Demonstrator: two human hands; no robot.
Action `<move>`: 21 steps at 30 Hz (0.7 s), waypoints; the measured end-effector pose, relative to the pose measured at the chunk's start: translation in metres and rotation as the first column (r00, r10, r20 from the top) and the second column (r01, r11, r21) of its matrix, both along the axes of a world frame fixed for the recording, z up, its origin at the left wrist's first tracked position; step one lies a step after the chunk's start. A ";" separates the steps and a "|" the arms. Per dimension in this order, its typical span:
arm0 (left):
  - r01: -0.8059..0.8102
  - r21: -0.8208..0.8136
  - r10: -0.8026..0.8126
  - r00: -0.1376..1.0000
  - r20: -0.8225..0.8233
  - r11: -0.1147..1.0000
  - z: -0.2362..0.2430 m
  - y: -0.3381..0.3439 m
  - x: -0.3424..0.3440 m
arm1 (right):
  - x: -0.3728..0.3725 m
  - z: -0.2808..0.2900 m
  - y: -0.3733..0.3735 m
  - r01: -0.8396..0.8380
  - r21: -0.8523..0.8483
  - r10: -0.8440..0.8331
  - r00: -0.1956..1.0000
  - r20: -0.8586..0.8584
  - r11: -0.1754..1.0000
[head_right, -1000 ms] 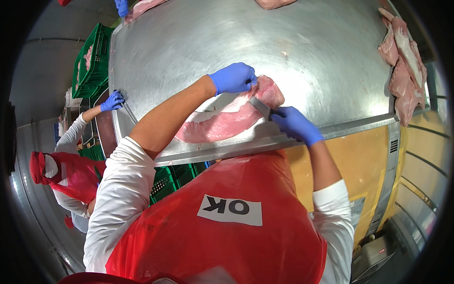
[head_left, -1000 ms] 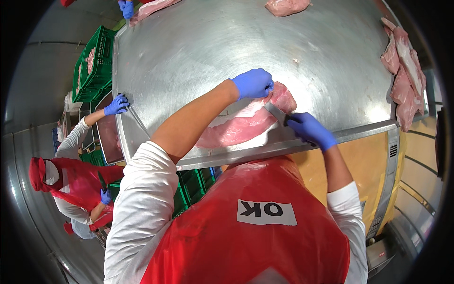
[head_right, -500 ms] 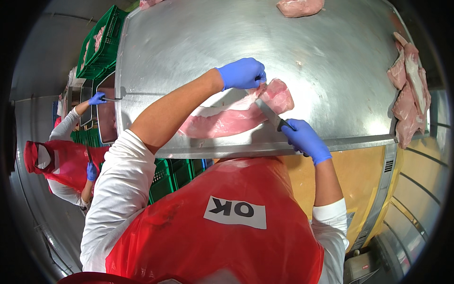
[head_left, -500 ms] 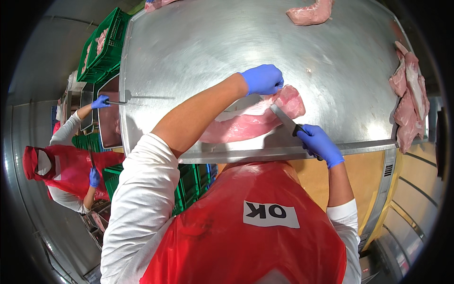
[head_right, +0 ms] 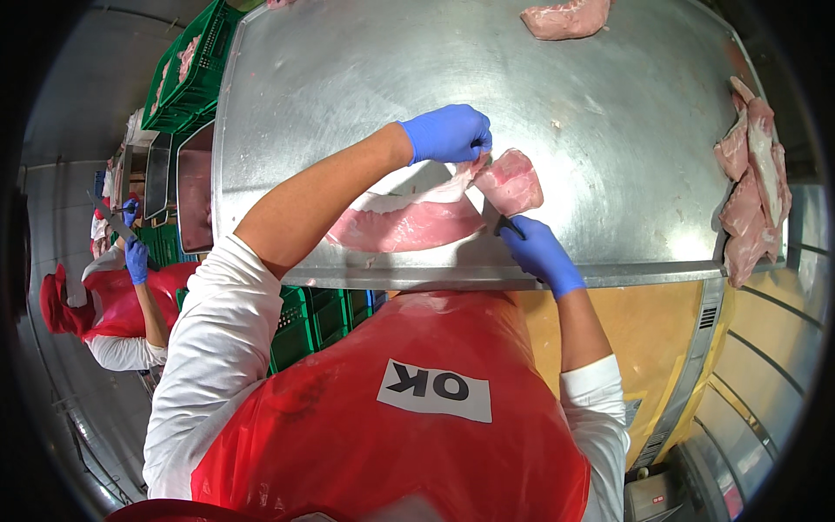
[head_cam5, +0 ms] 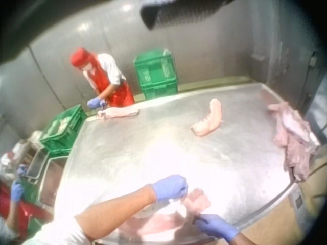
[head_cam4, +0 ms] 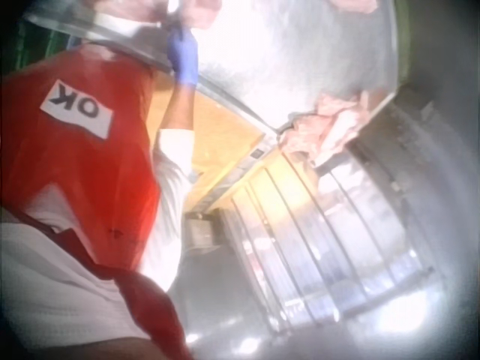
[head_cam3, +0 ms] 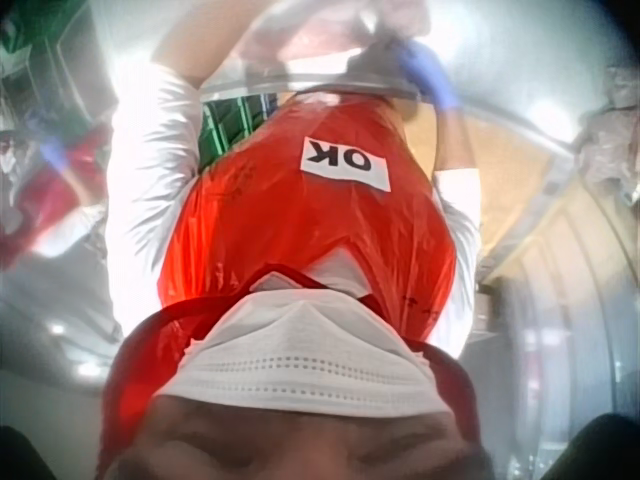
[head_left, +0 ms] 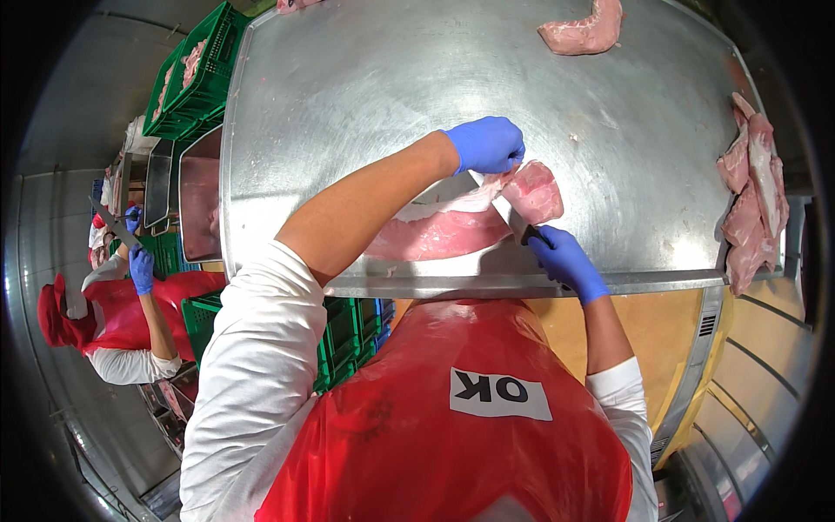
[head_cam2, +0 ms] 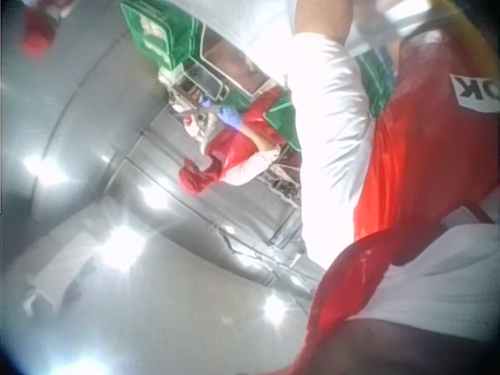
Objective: The person uses a knife to trim fat and connective tissue from large pork loins on a stainless steel table. They repeatedly lift and remove trimmed pieces, placing them into a green crate while continuing to work on the same cut.
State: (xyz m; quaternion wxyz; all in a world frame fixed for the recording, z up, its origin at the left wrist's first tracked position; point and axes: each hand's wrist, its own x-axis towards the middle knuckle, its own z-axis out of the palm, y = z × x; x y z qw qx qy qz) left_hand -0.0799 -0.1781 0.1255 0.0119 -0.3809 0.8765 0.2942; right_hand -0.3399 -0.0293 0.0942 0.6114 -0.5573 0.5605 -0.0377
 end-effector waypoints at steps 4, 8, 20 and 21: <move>-0.010 0.023 0.010 1.000 0.019 1.000 0.007 0.001 0.003 | -0.018 0.003 0.008 -0.052 0.043 0.052 0.999 -0.012 0.998; -0.028 0.026 0.027 0.999 0.033 0.999 0.007 -0.001 -0.001 | 0.008 -0.021 0.019 0.030 -0.058 -0.025 0.996 0.083 0.998; 0.039 -0.001 -0.038 0.996 -0.077 0.999 0.001 -0.014 0.008 | 0.032 0.010 0.090 0.239 0.088 -0.245 0.967 0.063 0.967; 0.055 -0.012 -0.055 0.995 -0.081 0.998 0.001 -0.016 0.010 | 0.033 0.005 0.094 0.267 0.091 -0.274 0.959 0.070 0.959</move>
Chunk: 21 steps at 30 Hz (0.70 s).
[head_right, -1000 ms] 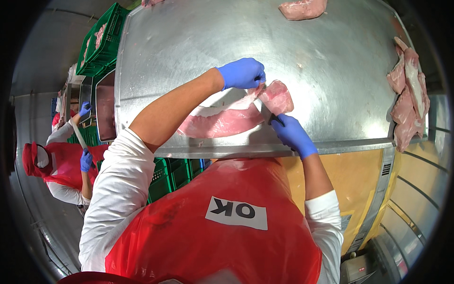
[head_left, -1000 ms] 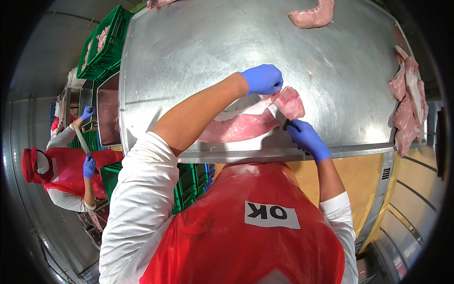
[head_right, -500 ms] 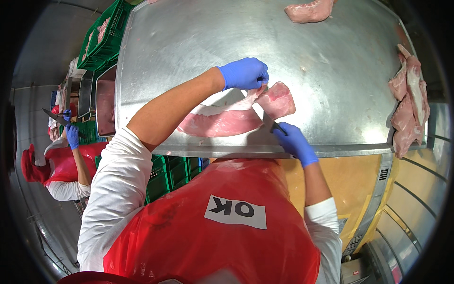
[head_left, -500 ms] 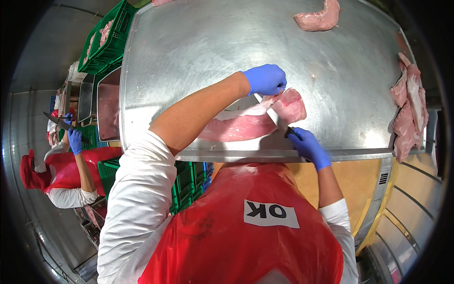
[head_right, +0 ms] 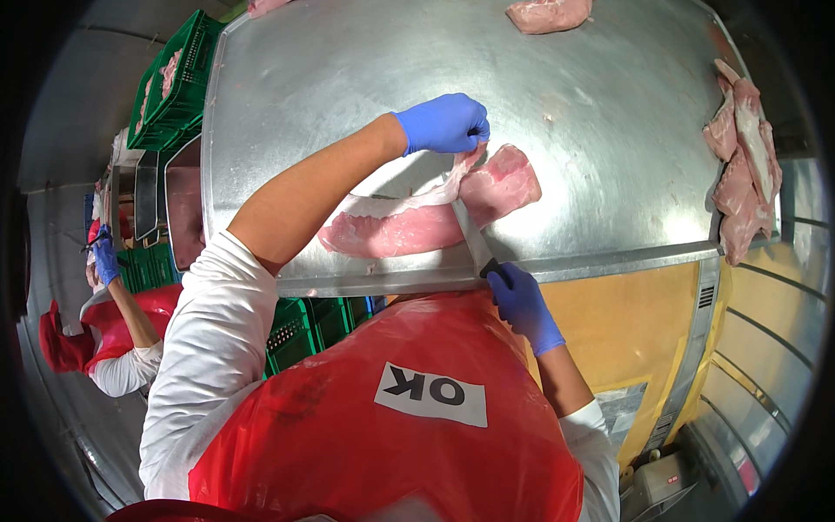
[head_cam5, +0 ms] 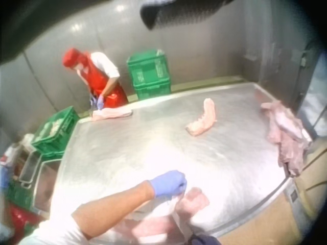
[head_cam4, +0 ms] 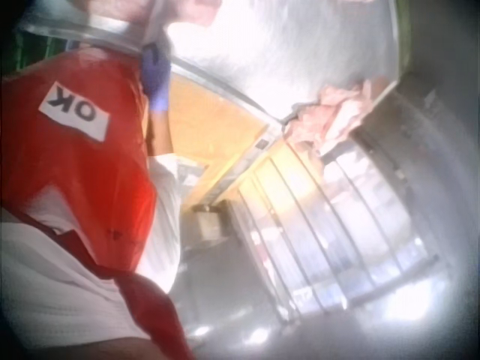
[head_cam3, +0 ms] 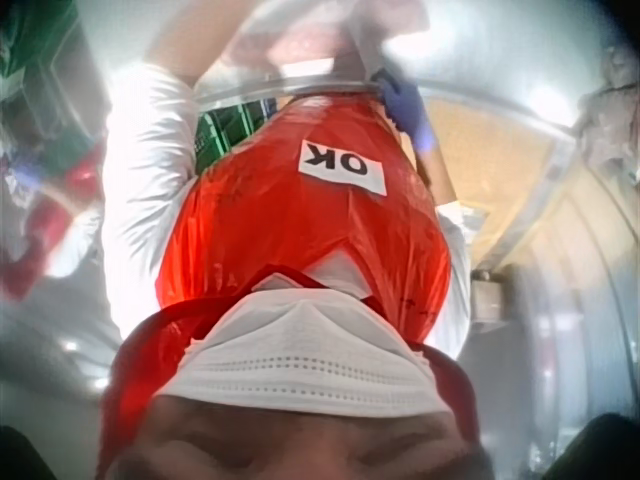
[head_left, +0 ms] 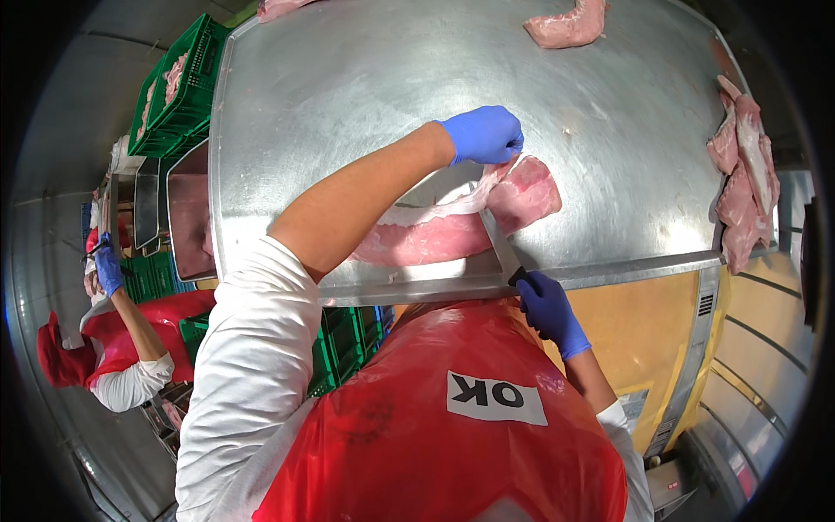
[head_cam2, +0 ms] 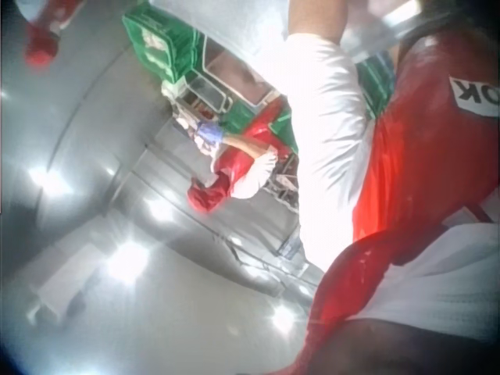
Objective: The person uses a knife to trim fat and connective tissue from large pork loins on a stainless steel table. They repeatedly lift and remove trimmed pieces, placing them into a green crate while continuing to work on the same cut.
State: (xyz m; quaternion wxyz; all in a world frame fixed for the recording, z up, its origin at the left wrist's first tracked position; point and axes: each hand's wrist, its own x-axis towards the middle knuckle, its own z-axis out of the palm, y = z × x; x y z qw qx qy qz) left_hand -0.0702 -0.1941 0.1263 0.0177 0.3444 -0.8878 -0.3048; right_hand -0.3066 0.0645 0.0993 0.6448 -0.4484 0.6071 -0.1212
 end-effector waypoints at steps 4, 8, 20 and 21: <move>0.066 -0.039 -0.066 0.998 0.001 0.997 0.008 0.000 -0.001 | 0.028 0.002 -0.003 0.090 0.029 -0.090 0.996 0.008 0.996; 0.034 -0.034 -0.035 0.999 -0.032 0.999 0.023 0.003 0.008 | 0.035 0.024 0.004 0.099 0.107 -0.093 0.994 -0.054 0.989; 0.011 -0.058 -0.016 0.997 -0.077 0.998 0.041 0.009 0.035 | 0.062 0.019 0.018 0.132 -0.021 -0.132 0.991 -0.034 0.991; 0.010 -0.061 -0.014 0.997 -0.077 0.998 0.041 0.011 0.037 | 0.072 0.013 0.009 0.141 -0.028 -0.142 0.989 -0.035 0.990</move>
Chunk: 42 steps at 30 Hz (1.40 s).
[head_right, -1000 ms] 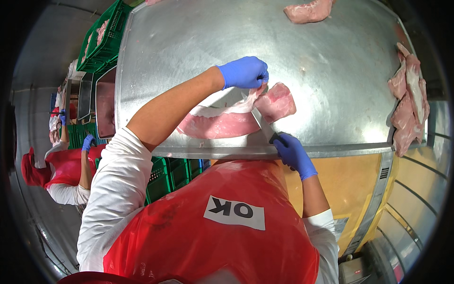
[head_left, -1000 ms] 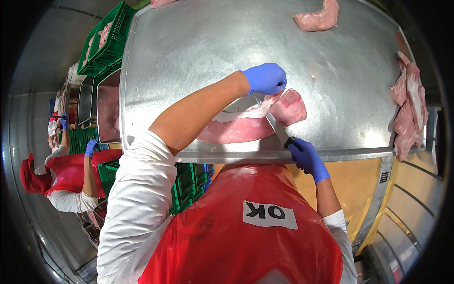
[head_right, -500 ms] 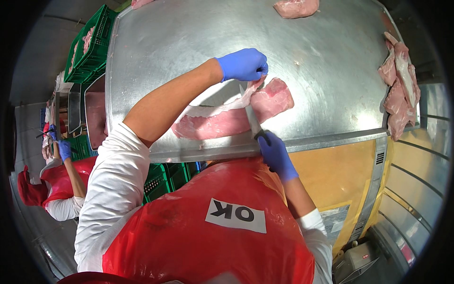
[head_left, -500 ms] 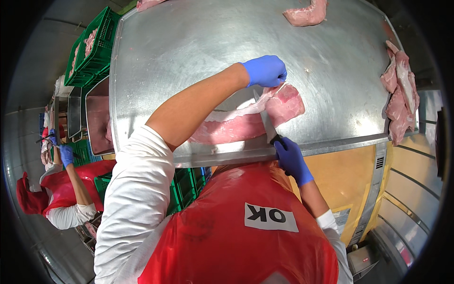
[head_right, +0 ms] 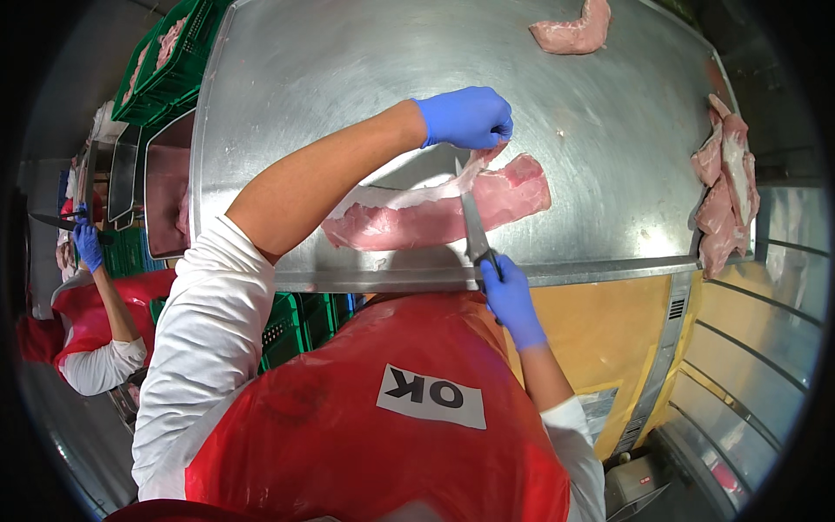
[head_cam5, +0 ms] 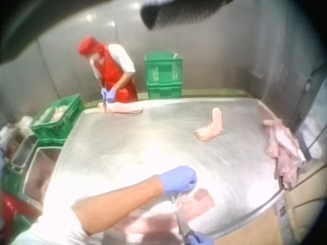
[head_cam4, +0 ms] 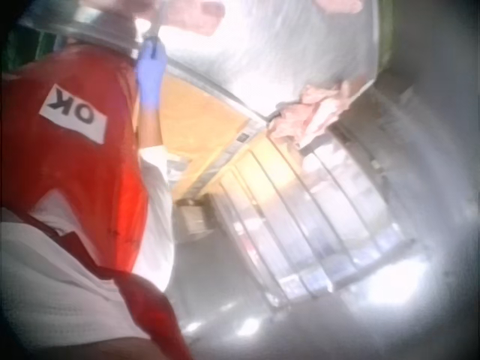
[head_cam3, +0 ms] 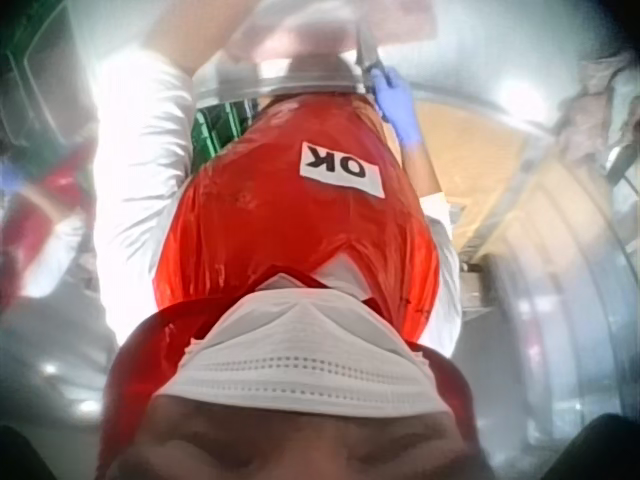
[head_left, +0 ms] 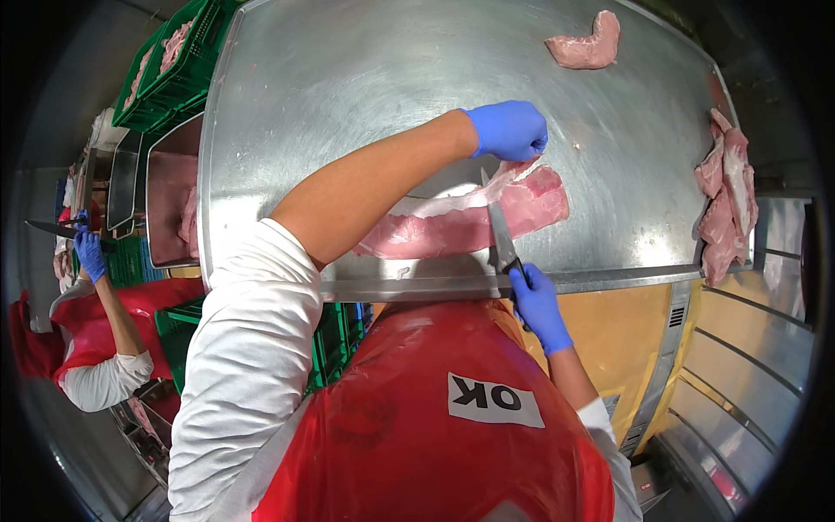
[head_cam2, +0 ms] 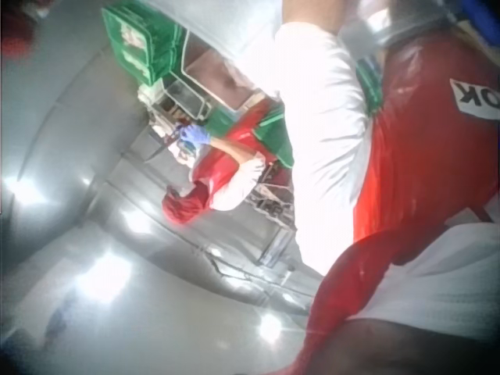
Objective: The person uses a knife to trim fat and connective tissue from large pork loins on a stainless steel table. They repeatedly lift and remove trimmed pieces, placing them into a green crate while continuing to work on the same cut.
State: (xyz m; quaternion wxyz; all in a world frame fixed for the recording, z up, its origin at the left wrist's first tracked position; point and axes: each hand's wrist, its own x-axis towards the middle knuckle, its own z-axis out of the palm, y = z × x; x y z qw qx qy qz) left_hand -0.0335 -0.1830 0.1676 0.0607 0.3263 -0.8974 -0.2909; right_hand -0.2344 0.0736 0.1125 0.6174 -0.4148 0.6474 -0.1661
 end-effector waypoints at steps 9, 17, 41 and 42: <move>-0.018 0.009 0.019 0.999 -0.038 1.000 0.015 0.011 0.012 | 0.001 -0.009 0.005 -0.023 0.002 0.023 1.000 0.009 1.000; -0.038 -0.060 0.034 0.998 -0.062 0.997 0.031 0.017 0.025 | -0.014 -0.023 0.023 -0.077 -0.070 0.075 0.997 -0.032 0.995; -0.184 -0.212 0.155 0.977 -0.147 0.960 0.063 0.039 0.073 | 0.017 -0.011 0.023 -0.156 -0.098 0.156 0.988 -0.011 0.983; -0.185 -0.227 0.150 0.976 -0.160 0.956 0.065 0.039 0.076 | 0.012 -0.006 0.029 -0.152 -0.061 0.151 0.988 -0.022 0.986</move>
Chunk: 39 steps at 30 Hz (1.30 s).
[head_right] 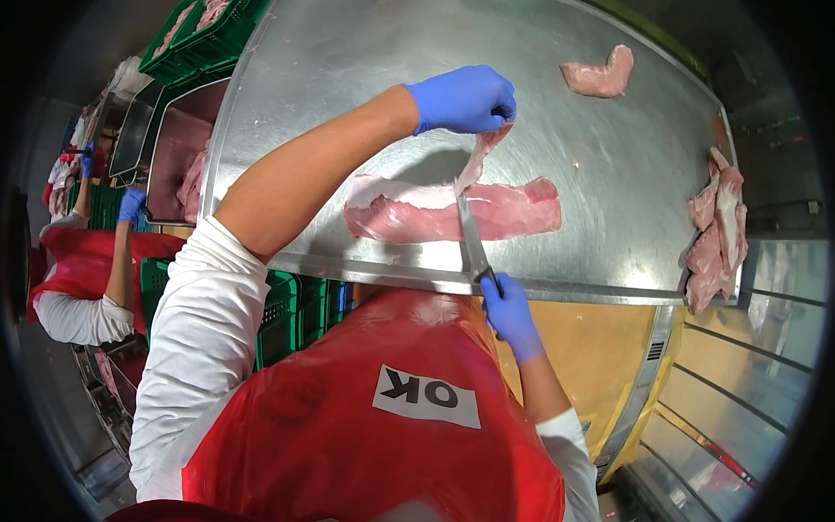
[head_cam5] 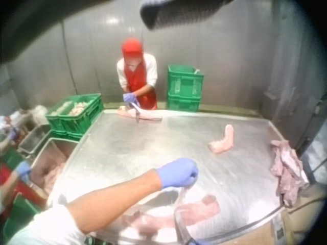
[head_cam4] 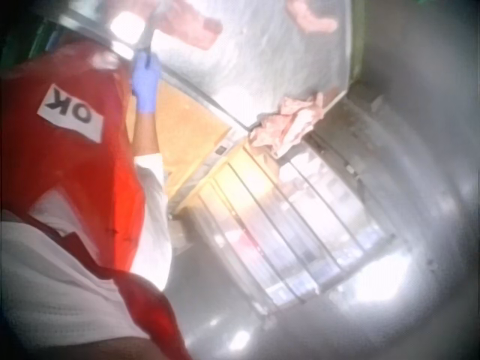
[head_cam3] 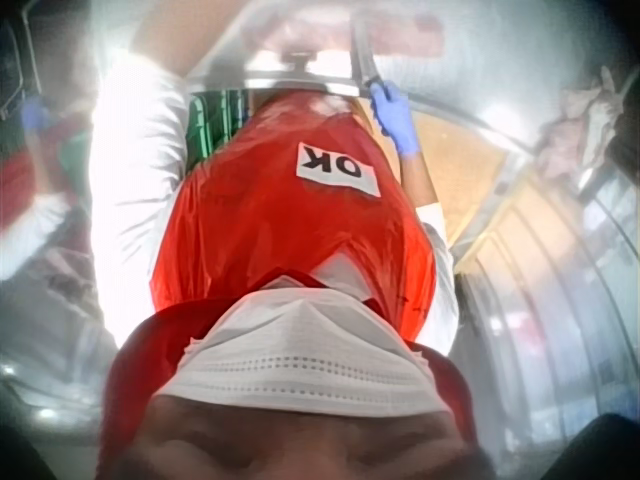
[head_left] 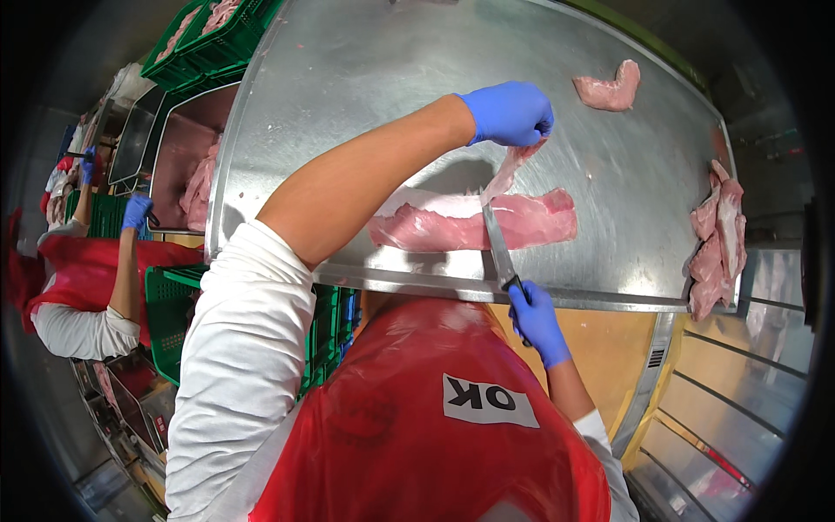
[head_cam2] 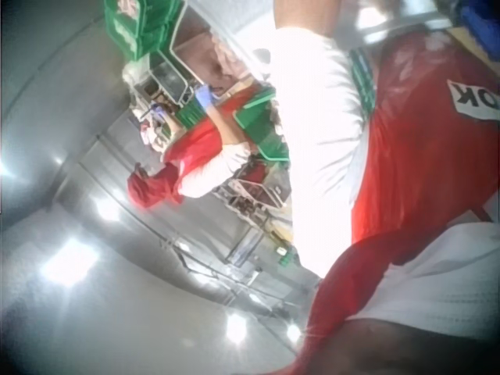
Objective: The person uses a knife to trim fat and connective tissue from large pork loins on a stainless steel table. They repeatedly lift and remove trimmed pieces, placing them into a green crate while continuing to work on the same cut.
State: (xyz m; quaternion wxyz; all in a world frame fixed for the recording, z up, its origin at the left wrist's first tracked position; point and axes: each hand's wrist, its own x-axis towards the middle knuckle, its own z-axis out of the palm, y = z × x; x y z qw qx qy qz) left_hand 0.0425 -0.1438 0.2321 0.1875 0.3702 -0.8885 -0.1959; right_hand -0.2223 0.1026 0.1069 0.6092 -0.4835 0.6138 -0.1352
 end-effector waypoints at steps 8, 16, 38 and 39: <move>-0.015 -0.078 0.016 1.000 0.007 0.997 0.011 0.009 0.013 | 0.018 0.012 -0.018 -0.042 0.000 0.042 0.999 -0.028 0.999; -0.040 -0.045 0.044 0.995 0.093 0.998 0.032 0.018 0.027 | 0.047 0.038 -0.034 -0.055 0.031 0.057 0.996 -0.070 0.998; -0.292 -0.127 0.293 0.956 -0.007 0.948 0.082 0.047 0.098 | 0.057 0.066 -0.042 -0.282 0.116 0.287 0.957 -0.029 0.952; -0.312 -0.119 0.314 0.949 -0.001 0.943 0.085 0.046 0.108 | 0.041 0.078 -0.038 -0.299 0.132 0.304 0.953 -0.020 0.945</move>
